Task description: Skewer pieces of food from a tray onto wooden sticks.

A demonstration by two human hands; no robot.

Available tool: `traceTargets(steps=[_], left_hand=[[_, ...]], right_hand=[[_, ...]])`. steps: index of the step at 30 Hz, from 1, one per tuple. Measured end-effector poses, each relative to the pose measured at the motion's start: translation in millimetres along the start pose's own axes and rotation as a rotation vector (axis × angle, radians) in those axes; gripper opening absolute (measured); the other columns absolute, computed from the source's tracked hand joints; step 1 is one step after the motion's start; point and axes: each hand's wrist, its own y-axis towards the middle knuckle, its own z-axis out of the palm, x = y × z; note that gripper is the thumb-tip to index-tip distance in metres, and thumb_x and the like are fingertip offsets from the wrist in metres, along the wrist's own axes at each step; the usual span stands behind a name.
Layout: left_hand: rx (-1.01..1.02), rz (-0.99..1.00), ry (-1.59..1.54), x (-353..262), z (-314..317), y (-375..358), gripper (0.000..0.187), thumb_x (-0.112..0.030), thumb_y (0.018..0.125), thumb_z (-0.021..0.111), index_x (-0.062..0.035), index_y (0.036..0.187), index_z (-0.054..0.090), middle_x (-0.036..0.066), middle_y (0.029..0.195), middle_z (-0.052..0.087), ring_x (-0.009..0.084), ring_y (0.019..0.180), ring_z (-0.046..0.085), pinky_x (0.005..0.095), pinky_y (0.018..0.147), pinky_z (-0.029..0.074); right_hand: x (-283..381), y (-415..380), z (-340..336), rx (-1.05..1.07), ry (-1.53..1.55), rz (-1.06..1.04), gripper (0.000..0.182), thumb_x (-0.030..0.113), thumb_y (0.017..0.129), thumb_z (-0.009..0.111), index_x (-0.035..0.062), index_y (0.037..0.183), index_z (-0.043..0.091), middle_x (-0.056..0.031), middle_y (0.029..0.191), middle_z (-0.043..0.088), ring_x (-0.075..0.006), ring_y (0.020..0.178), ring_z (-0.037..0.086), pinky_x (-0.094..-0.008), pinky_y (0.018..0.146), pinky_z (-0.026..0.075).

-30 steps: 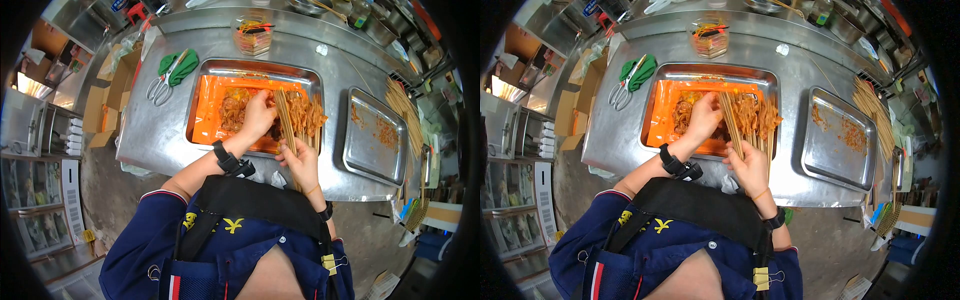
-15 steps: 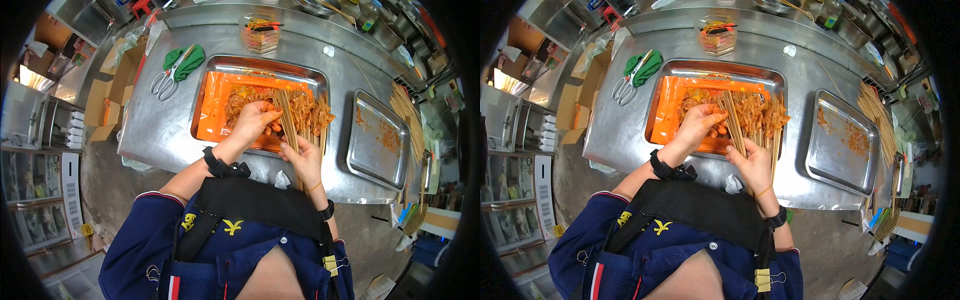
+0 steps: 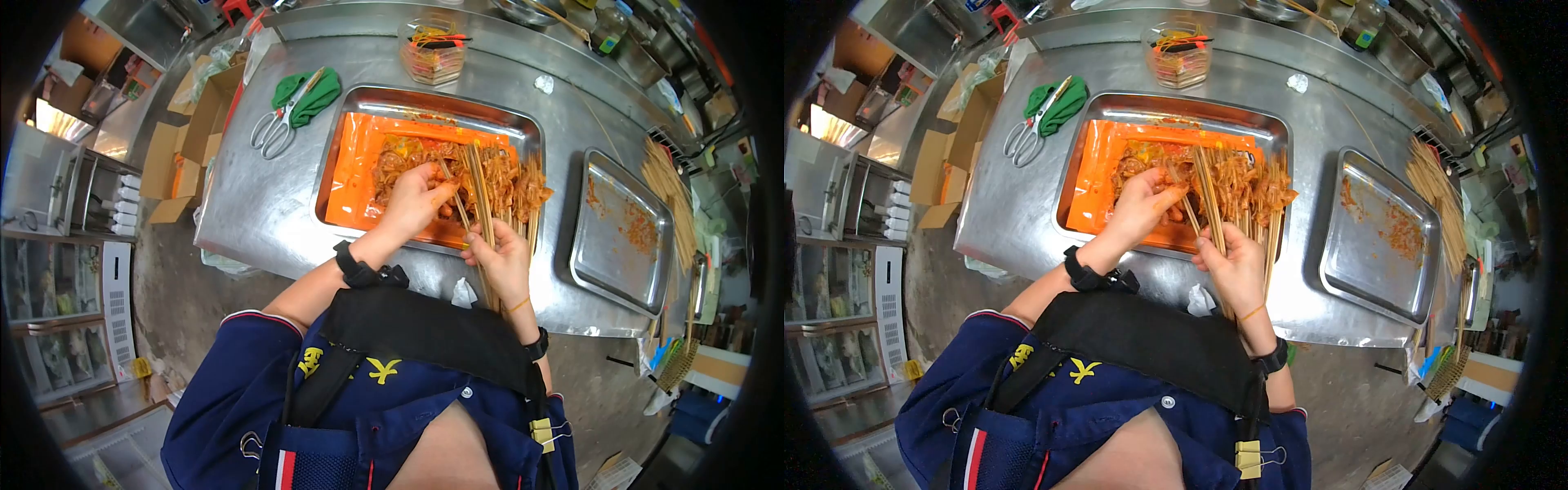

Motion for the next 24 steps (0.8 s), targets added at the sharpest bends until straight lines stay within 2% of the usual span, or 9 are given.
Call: traceTargets(steps=[2, 3, 5, 8, 11, 17, 18, 21, 24], left_hand=[[-0.028, -0.059, 0.087, -10, -15, 1, 0.016, -0.008, 0.082, 0.055, 0.0022, 0.094, 0.057, 0.004, 0.078, 0.061, 0.0092, 0.061, 0.055, 0.0217, 0.054, 0.045], [-0.061, 0.032, 0.054, -5, -28, 6, 0.017, -0.009, 0.081, 0.057, 0.0012, 0.094, 0.058, 0.003, 0.078, 0.061, 0.0113, 0.063, 0.056, 0.0236, 0.057, 0.046], [-0.2, 0.094, 0.25, 2, -60, 16, 0.015, -0.011, 0.082, 0.058, -0.0024, 0.095, 0.059, 0.003, 0.082, 0.063, 0.0076, 0.065, 0.057, 0.0194, 0.053, 0.042], [-0.234, 0.116, 0.535, 9, -94, 25, 0.016, -0.007, 0.081, 0.056, 0.0007, 0.095, 0.061, 0.005, 0.085, 0.064, 0.0108, 0.071, 0.058, 0.0227, 0.061, 0.046], [-0.152, -0.004, 0.644, 10, -87, 21, 0.018, -0.004, 0.08, 0.056, 0.0026, 0.096, 0.061, 0.007, 0.086, 0.064, 0.0139, 0.075, 0.06, 0.0251, 0.068, 0.047], [-0.031, 0.19, 1.109, 10, -45, 12, 0.025, -0.008, 0.075, 0.061, -0.0015, 0.1, 0.061, 0.013, 0.081, 0.064, 0.0197, 0.073, 0.061, 0.0302, 0.068, 0.047], [-0.036, 0.145, 1.159, 6, -41, 11, 0.026, -0.011, 0.074, 0.063, -0.0026, 0.099, 0.062, 0.014, 0.08, 0.063, 0.0217, 0.072, 0.061, 0.0324, 0.066, 0.047], [-0.049, 0.026, 1.027, 1, -47, 17, 0.023, -0.013, 0.076, 0.063, -0.0005, 0.095, 0.062, 0.011, 0.077, 0.063, 0.0188, 0.068, 0.06, 0.0309, 0.064, 0.047], [-0.071, 0.019, 0.443, 19, -67, 28, 0.024, -0.013, 0.073, 0.065, -0.0009, 0.093, 0.062, 0.008, 0.072, 0.063, 0.0198, 0.063, 0.06, 0.0321, 0.059, 0.047]], right_hand=[[1, 0, 1, -0.009, 0.005, 0.008, 0.01, 0.005, 0.083, 0.058, -0.0029, 0.089, 0.056, -0.0048, 0.073, 0.059, -0.01, 0.061, 0.06, -0.0204, 0.053, 0.05], [0, 1, 0, -0.007, 0.012, 0.002, 0.01, 0.005, 0.083, 0.058, -0.0029, 0.089, 0.056, -0.0047, 0.073, 0.059, -0.0099, 0.06, 0.06, -0.0204, 0.053, 0.05], [0, 1, -1, -0.004, 0.03, 0.002, 0.01, 0.005, 0.083, 0.058, -0.0028, 0.089, 0.056, -0.0047, 0.073, 0.059, -0.0098, 0.06, 0.06, -0.0205, 0.052, 0.049], [2, 1, -1, -0.003, 0.043, 0.014, 0.01, 0.004, 0.083, 0.058, -0.0029, 0.09, 0.056, -0.0049, 0.073, 0.059, -0.0099, 0.06, 0.06, -0.0206, 0.052, 0.049], [2, 0, -1, -0.004, 0.055, 0.02, 0.01, 0.004, 0.083, 0.058, -0.0027, 0.09, 0.056, -0.0047, 0.073, 0.059, -0.0098, 0.06, 0.06, -0.0204, 0.053, 0.049], [1, 0, -1, -0.012, 0.074, 0.018, 0.01, 0.004, 0.082, 0.058, -0.0027, 0.09, 0.056, -0.0041, 0.073, 0.059, -0.0092, 0.06, 0.059, -0.0197, 0.053, 0.049], [1, 0, -1, -0.011, 0.072, 0.021, 0.011, 0.004, 0.082, 0.058, -0.0026, 0.09, 0.056, -0.0041, 0.073, 0.059, -0.0091, 0.06, 0.059, -0.0196, 0.053, 0.049], [0, 0, -1, -0.014, 0.074, 0.026, 0.011, 0.005, 0.082, 0.058, -0.0026, 0.09, 0.056, -0.004, 0.073, 0.059, -0.0089, 0.06, 0.059, -0.0195, 0.053, 0.049], [0, 0, 0, -0.004, 0.074, 0.025, 0.012, 0.005, 0.082, 0.059, -0.0025, 0.091, 0.057, -0.0038, 0.074, 0.059, -0.0088, 0.061, 0.059, -0.0195, 0.053, 0.049]])
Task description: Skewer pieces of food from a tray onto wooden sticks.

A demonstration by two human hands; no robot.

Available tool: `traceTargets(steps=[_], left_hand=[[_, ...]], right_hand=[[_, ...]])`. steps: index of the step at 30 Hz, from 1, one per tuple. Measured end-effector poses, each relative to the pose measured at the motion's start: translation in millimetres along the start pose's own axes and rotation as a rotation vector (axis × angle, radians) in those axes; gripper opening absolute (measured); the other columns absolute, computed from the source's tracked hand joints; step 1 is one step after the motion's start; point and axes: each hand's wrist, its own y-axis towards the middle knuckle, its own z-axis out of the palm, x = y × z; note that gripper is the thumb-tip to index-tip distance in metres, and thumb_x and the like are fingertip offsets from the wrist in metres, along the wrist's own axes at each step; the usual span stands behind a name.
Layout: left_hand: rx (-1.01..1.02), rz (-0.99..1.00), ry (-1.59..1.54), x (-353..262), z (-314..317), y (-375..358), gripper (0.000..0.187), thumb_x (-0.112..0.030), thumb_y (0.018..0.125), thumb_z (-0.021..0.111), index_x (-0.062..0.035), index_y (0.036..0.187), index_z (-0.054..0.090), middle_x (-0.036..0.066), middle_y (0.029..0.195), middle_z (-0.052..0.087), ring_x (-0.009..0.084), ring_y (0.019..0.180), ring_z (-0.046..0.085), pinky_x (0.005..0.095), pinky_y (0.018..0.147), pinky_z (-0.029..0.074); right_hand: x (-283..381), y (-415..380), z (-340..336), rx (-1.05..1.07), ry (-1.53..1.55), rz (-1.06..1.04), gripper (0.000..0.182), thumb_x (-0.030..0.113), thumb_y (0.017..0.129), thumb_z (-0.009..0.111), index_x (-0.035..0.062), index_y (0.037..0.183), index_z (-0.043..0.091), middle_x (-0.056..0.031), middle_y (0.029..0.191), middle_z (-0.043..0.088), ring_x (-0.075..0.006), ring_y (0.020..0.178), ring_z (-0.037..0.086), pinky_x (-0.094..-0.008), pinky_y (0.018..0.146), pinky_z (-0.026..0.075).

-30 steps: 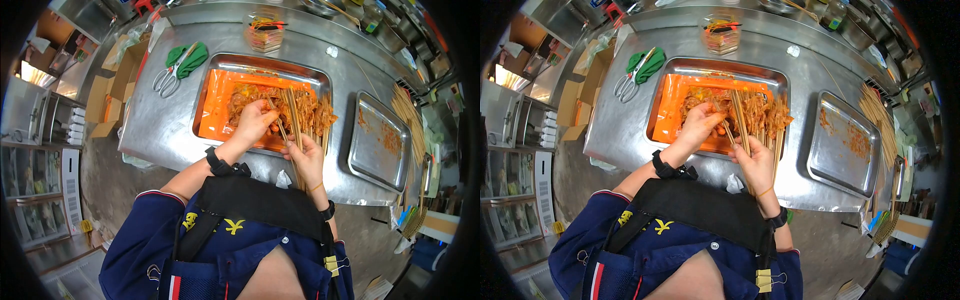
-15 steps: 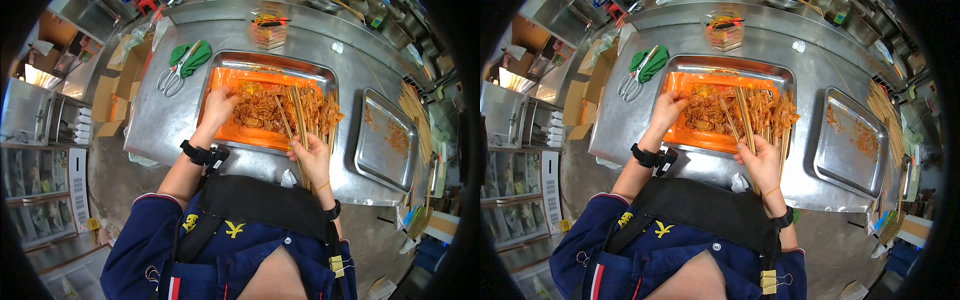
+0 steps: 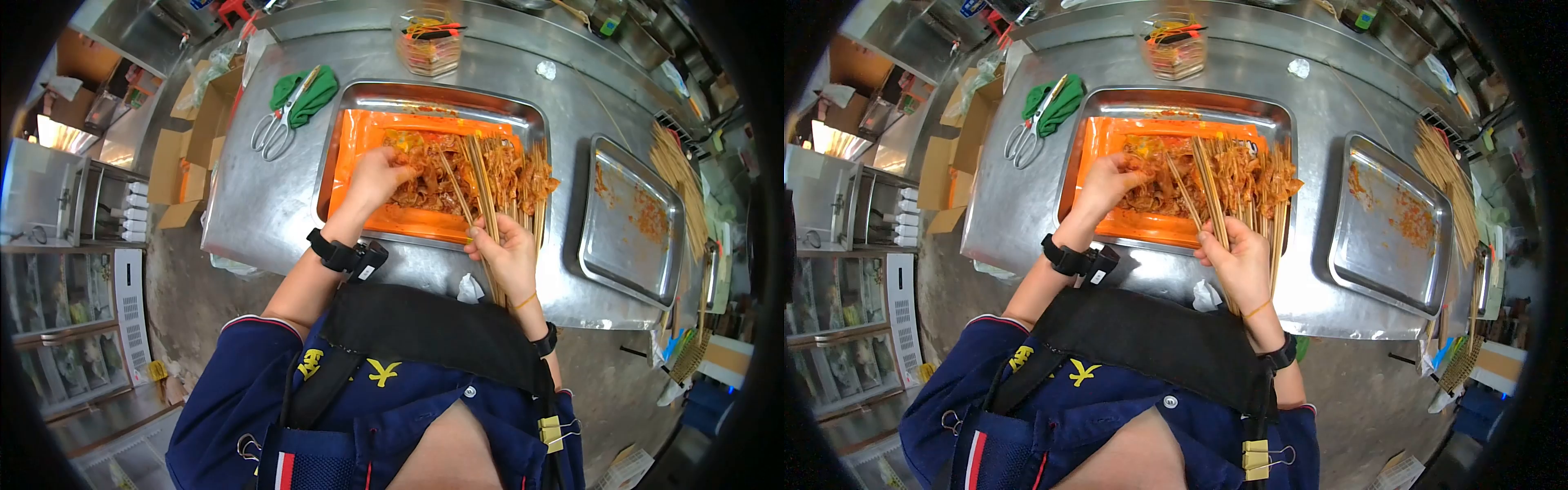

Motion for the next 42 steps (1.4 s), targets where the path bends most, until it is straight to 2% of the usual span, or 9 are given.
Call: traceTargets(steps=[3, 6, 12, 18, 21, 24, 30, 35, 42], left_hand=[[-0.058, -0.19, -0.213, -36, -3, -12, 0.014, -0.014, 0.08, 0.063, -0.0026, 0.088, 0.062, 0.001, 0.074, 0.062, 0.0083, 0.059, 0.054, 0.0217, 0.053, 0.041], [-0.036, -0.243, -0.316, -21, -6, -3, 0.018, -0.014, 0.08, 0.062, 0.0007, 0.089, 0.062, 0.002, 0.074, 0.062, 0.0087, 0.058, 0.054, 0.0218, 0.051, 0.042], [-0.042, -0.254, -0.533, -31, 3, -5, 0.014, -0.013, 0.082, 0.061, -0.0052, 0.093, 0.06, 0.0, 0.077, 0.061, 0.0071, 0.061, 0.053, 0.0184, 0.052, 0.04], [-0.055, -0.18, -0.52, -34, 9, -2, 0.01, -0.01, 0.081, 0.061, -0.0054, 0.09, 0.06, -0.001, 0.073, 0.06, 0.007, 0.06, 0.053, 0.0193, 0.055, 0.043], [-0.113, -0.115, -0.55, -39, 18, -2, 0.018, -0.007, 0.081, 0.059, -0.0004, 0.097, 0.059, 0.005, 0.084, 0.063, 0.0104, 0.07, 0.059, 0.0216, 0.06, 0.047], [-0.135, -0.076, -0.55, -35, 21, 3, 0.018, -0.006, 0.082, 0.057, 0.0014, 0.098, 0.058, 0.006, 0.085, 0.064, 0.0117, 0.072, 0.06, 0.0233, 0.061, 0.049], [-0.204, -0.017, -0.523, -49, 27, 2, 0.016, -0.005, 0.082, 0.056, 0.0018, 0.097, 0.058, 0.007, 0.085, 0.063, 0.0127, 0.069, 0.06, 0.0239, 0.06, 0.049], [-0.188, 0.017, -0.61, -59, 24, -4, 0.017, -0.006, 0.082, 0.057, -0.0003, 0.098, 0.058, 0.005, 0.09, 0.063, 0.0119, 0.075, 0.061, 0.0241, 0.063, 0.05], [-0.261, 0.28, -0.421, -63, 28, -18, 0.015, -0.001, 0.083, 0.054, 0.0, 0.098, 0.057, 0.007, 0.09, 0.063, 0.011, 0.075, 0.06, 0.0226, 0.062, 0.049]], right_hand=[[1, 0, 1, 0.009, -0.023, 0.008, 0.012, 0.005, 0.082, 0.059, -0.0023, 0.091, 0.057, -0.0035, 0.075, 0.059, -0.0089, 0.061, 0.06, -0.0196, 0.053, 0.049], [-2, 0, 1, 0.011, -0.036, 0.008, 0.012, 0.006, 0.082, 0.059, -0.002, 0.091, 0.057, -0.0033, 0.075, 0.059, -0.0091, 0.061, 0.06, -0.0197, 0.053, 0.049], [-4, 1, 1, 0.013, -0.031, -0.001, 0.01, 0.005, 0.081, 0.059, -0.001, 0.089, 0.059, -0.003, 0.076, 0.059, -0.009, 0.06, 0.06, -0.0196, 0.052, 0.049], [-5, 0, 3, 0.025, -0.035, -0.004, 0.009, 0.005, 0.081, 0.058, -0.001, 0.088, 0.059, -0.0025, 0.074, 0.059, -0.0083, 0.06, 0.06, -0.0195, 0.052, 0.049], [-4, -1, 3, 0.031, -0.048, -0.008, 0.008, 0.005, 0.081, 0.058, -0.0011, 0.087, 0.059, -0.0023, 0.072, 0.059, -0.0081, 0.06, 0.06, -0.0196, 0.052, 0.049], [-3, 0, 2, 0.042, -0.062, -0.009, 0.008, 0.004, 0.081, 0.058, -0.0013, 0.086, 0.058, -0.0024, 0.071, 0.059, -0.008, 0.06, 0.06, -0.0197, 0.052, 0.049], [-4, 0, 2, 0.039, -0.072, -0.014, 0.008, 0.004, 0.081, 0.058, -0.0018, 0.085, 0.059, -0.0029, 0.069, 0.059, -0.0085, 0.06, 0.061, -0.0198, 0.052, 0.049], [-4, 0, 3, 0.027, -0.102, -0.03, 0.007, 0.004, 0.081, 0.058, -0.0014, 0.085, 0.059, -0.0026, 0.069, 0.059, -0.0094, 0.059, 0.061, -0.02, 0.051, 0.049], [-7, 0, 3, 0.012, -0.09, -0.02, 0.007, 0.005, 0.081, 0.058, -0.0012, 0.086, 0.058, -0.0027, 0.071, 0.059, -0.0097, 0.059, 0.061, -0.0202, 0.051, 0.049]])
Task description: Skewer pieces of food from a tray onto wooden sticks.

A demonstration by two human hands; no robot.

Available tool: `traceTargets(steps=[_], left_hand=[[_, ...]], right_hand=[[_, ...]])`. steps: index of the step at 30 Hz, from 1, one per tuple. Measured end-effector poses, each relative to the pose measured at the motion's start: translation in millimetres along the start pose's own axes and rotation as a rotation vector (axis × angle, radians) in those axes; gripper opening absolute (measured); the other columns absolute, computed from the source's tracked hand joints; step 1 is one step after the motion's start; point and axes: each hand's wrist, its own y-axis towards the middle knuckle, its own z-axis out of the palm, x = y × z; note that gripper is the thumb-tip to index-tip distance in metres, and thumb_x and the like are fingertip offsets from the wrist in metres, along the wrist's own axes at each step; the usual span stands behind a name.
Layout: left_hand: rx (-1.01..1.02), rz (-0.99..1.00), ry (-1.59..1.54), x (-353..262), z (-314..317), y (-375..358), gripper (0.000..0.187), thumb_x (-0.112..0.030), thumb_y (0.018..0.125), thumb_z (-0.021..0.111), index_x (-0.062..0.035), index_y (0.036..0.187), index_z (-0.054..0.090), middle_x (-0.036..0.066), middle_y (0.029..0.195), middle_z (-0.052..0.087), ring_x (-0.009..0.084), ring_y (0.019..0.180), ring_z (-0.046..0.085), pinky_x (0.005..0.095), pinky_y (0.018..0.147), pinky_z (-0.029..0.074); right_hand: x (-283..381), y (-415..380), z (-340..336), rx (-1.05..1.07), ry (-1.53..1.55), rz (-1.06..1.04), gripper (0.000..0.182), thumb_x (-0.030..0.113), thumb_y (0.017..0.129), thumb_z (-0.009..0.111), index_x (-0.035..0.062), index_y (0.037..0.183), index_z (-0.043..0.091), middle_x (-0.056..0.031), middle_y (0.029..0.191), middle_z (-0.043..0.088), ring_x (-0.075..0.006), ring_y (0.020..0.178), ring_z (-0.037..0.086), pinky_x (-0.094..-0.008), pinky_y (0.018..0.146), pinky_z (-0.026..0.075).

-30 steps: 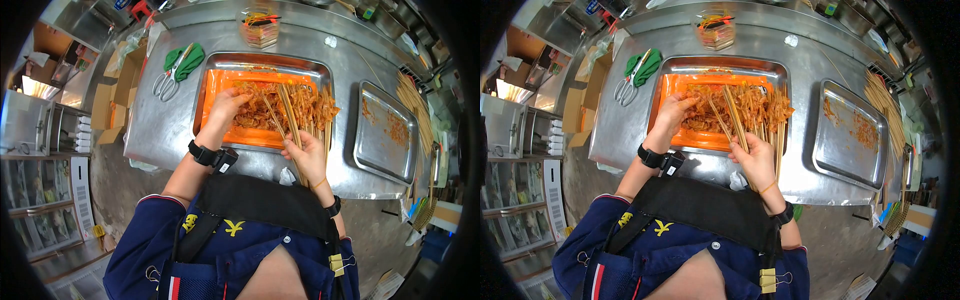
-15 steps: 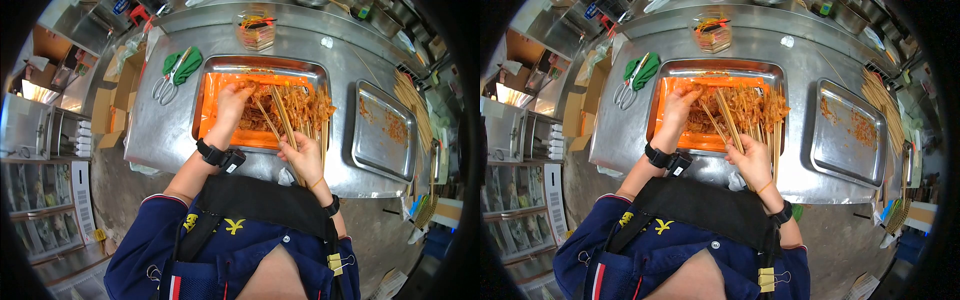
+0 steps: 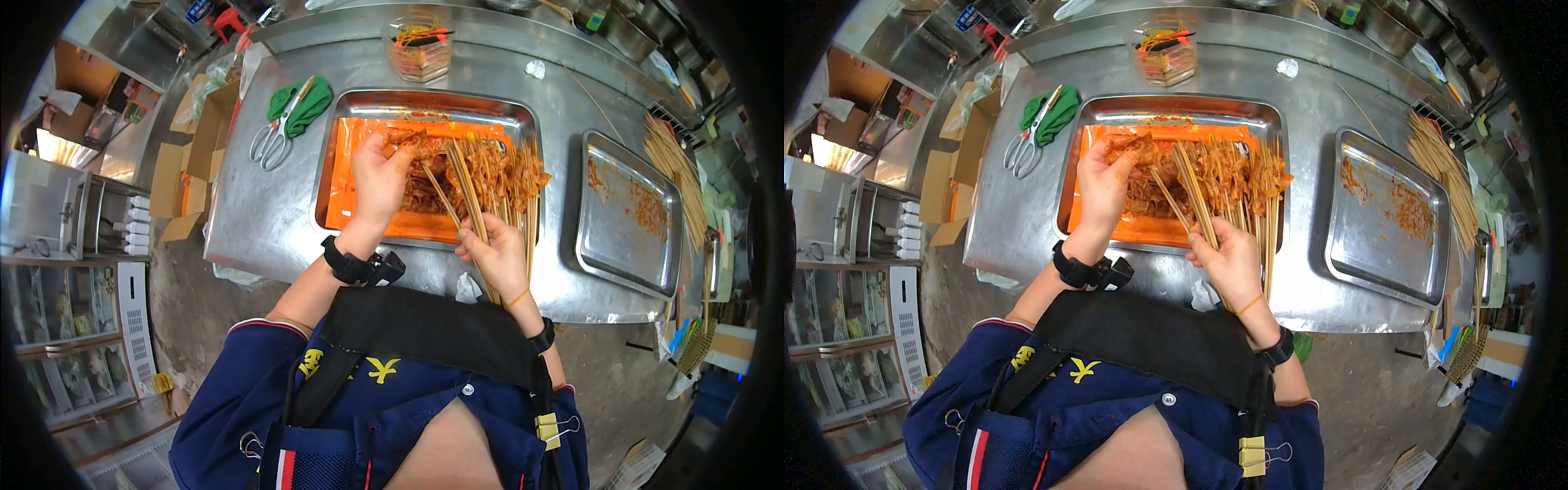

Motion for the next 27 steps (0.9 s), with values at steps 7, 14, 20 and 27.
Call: traceTargets(steps=[7, 14, 20, 27], left_hand=[[0.098, -0.015, -0.068, 20, 10, -24, 0.012, 0.001, 0.083, 0.053, -0.0001, 0.095, 0.054, 0.005, 0.088, 0.06, 0.01, 0.074, 0.059, 0.022, 0.062, 0.05], [0.022, 0.006, -0.016, 27, 7, -13, 0.016, -0.002, 0.084, 0.053, 0.0, 0.1, 0.053, 0.006, 0.093, 0.06, 0.0108, 0.075, 0.059, 0.0224, 0.058, 0.05], [-0.017, -0.168, -0.275, 29, 5, -5, 0.017, -0.006, 0.085, 0.054, -0.0018, 0.101, 0.052, 0.007, 0.094, 0.061, 0.0138, 0.078, 0.06, 0.0274, 0.064, 0.052], [-0.028, -0.594, -0.461, 18, 1, 1, 0.019, -0.009, 0.086, 0.051, -0.003, 0.104, 0.052, 0.009, 0.095, 0.062, 0.0184, 0.078, 0.063, 0.0309, 0.066, 0.054]], right_hand=[[-1, 1, 1, -0.006, 0.009, 0.007, 0.009, 0.005, 0.082, 0.058, -0.0019, 0.088, 0.058, -0.0032, 0.072, 0.058, -0.0095, 0.058, 0.061, -0.0203, 0.051, 0.049], [2, 0, 1, 0.003, 0.01, 0.017, 0.009, 0.004, 0.082, 0.057, -0.0013, 0.089, 0.058, -0.0026, 0.073, 0.058, -0.0089, 0.059, 0.06, -0.0202, 0.051, 0.049], [1, 0, 0, 0.016, 0.016, 0.012, 0.008, 0.004, 0.082, 0.058, -0.0006, 0.088, 0.058, -0.0027, 0.074, 0.058, -0.0088, 0.059, 0.06, -0.0202, 0.051, 0.049], [2, 0, -1, 0.024, 0.035, 0.021, 0.009, 0.004, 0.081, 0.058, -0.0011, 0.089, 0.058, -0.003, 0.074, 0.059, -0.0091, 0.06, 0.06, -0.0202, 0.052, 0.049]])
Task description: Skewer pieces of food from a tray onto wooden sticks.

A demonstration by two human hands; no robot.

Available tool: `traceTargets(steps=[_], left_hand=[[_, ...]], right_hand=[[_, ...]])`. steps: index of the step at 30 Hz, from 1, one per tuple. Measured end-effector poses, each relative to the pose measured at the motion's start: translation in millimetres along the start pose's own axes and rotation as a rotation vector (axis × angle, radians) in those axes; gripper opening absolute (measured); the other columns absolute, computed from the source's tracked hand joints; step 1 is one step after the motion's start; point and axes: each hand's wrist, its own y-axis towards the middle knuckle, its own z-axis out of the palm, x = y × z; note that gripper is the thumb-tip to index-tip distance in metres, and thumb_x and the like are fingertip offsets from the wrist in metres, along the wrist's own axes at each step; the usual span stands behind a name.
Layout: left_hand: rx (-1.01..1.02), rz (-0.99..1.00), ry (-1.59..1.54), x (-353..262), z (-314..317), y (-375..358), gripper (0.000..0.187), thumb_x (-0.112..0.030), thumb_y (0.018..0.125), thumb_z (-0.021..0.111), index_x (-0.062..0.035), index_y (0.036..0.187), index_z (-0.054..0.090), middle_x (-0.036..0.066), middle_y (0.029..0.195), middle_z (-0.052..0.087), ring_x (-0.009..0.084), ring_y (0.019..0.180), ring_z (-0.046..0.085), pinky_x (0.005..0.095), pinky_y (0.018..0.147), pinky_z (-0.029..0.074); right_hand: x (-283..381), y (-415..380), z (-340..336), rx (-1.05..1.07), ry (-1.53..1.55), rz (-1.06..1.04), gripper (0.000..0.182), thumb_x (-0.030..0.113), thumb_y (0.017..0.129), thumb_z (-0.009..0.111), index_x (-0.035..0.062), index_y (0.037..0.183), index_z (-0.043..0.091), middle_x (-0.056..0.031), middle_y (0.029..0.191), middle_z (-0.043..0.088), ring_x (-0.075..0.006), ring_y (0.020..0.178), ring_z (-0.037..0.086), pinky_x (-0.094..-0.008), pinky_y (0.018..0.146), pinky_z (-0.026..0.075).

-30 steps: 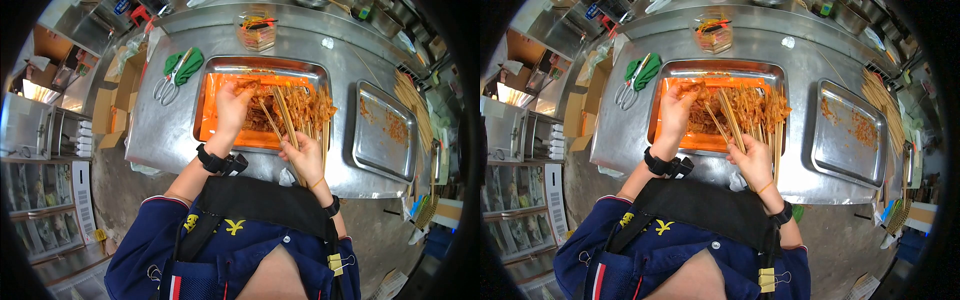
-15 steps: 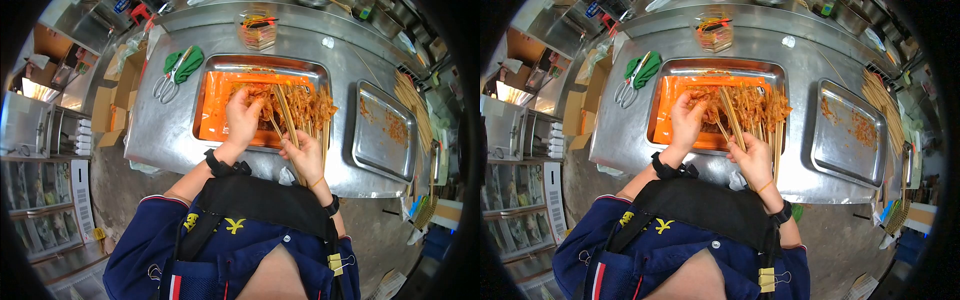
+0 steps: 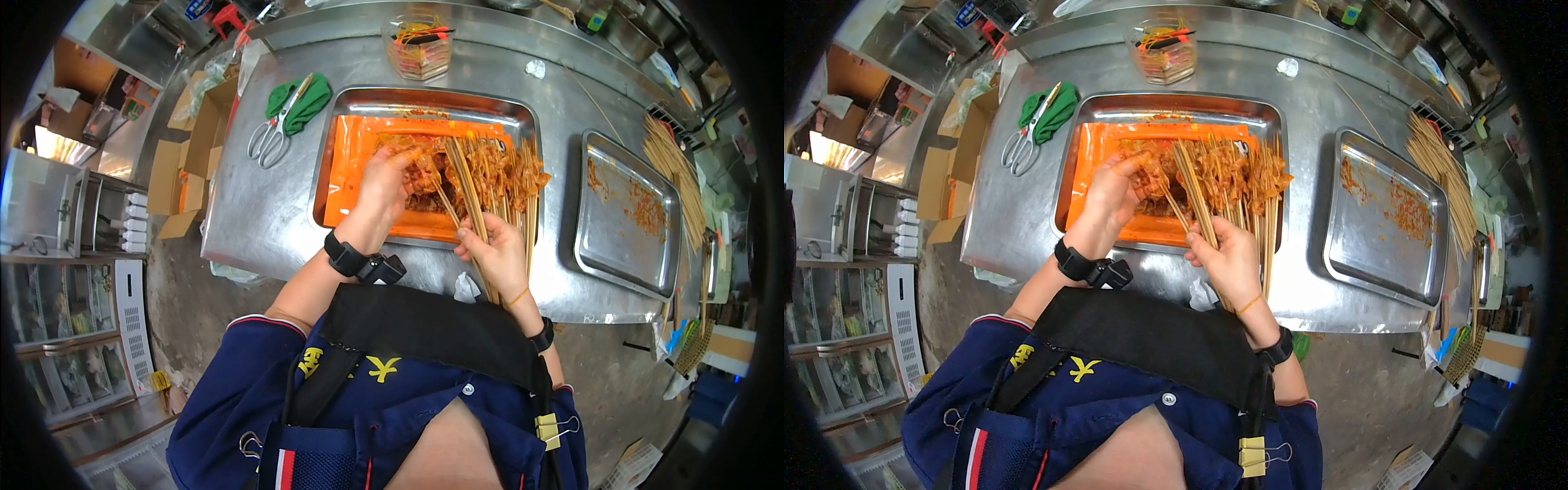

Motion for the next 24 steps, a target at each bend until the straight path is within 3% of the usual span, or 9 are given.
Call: traceTargets(steps=[5, 9, 16, 24], left_hand=[[0.142, -0.218, 0.038, 6, -15, 8, 0.02, -0.009, 0.087, 0.05, -0.0039, 0.106, 0.051, 0.008, 0.094, 0.062, 0.0179, 0.077, 0.063, 0.0307, 0.062, 0.054], [0.056, -0.005, 0.001, 12, -7, -2, 0.021, -0.011, 0.087, 0.052, -0.0024, 0.105, 0.053, 0.008, 0.093, 0.063, 0.0188, 0.079, 0.063, 0.0324, 0.069, 0.053], [0.1, 0.096, 0.029, 2, -7, -6, 0.022, -0.015, 0.089, 0.05, -0.0025, 0.106, 0.051, 0.009, 0.098, 0.061, 0.019, 0.084, 0.061, 0.033, 0.071, 0.052], [0.098, 0.47, 0.219, 17, 1, -7, 0.015, 0.002, 0.083, 0.051, -0.0014, 0.097, 0.05, 0.006, 0.093, 0.059, 0.0117, 0.079, 0.059, 0.0249, 0.067, 0.05]], right_hand=[[-1, 0, 1, -0.002, 0.021, -0.002, 0.01, 0.004, 0.082, 0.058, -0.0018, 0.09, 0.057, -0.0032, 0.075, 0.059, -0.0091, 0.059, 0.06, -0.0198, 0.052, 0.049], [-2, 2, 3, -0.017, 0.067, -0.005, 0.01, 0.005, 0.082, 0.058, -0.0021, 0.09, 0.057, -0.0031, 0.074, 0.059, -0.0087, 0.059, 0.059, -0.0196, 0.052, 0.049], [-2, 1, 0, -0.006, 0.035, -0.015, 0.01, 0.004, 0.082, 0.058, -0.002, 0.09, 0.057, -0.0033, 0.073, 0.059, -0.0087, 0.058, 0.059, -0.0198, 0.051, 0.049], [-3, 1, 0, -0.008, 0.031, -0.007, 0.01, 0.004, 0.082, 0.058, -0.002, 0.089, 0.058, -0.0036, 0.072, 0.059, -0.0092, 0.058, 0.06, -0.0201, 0.051, 0.05]])
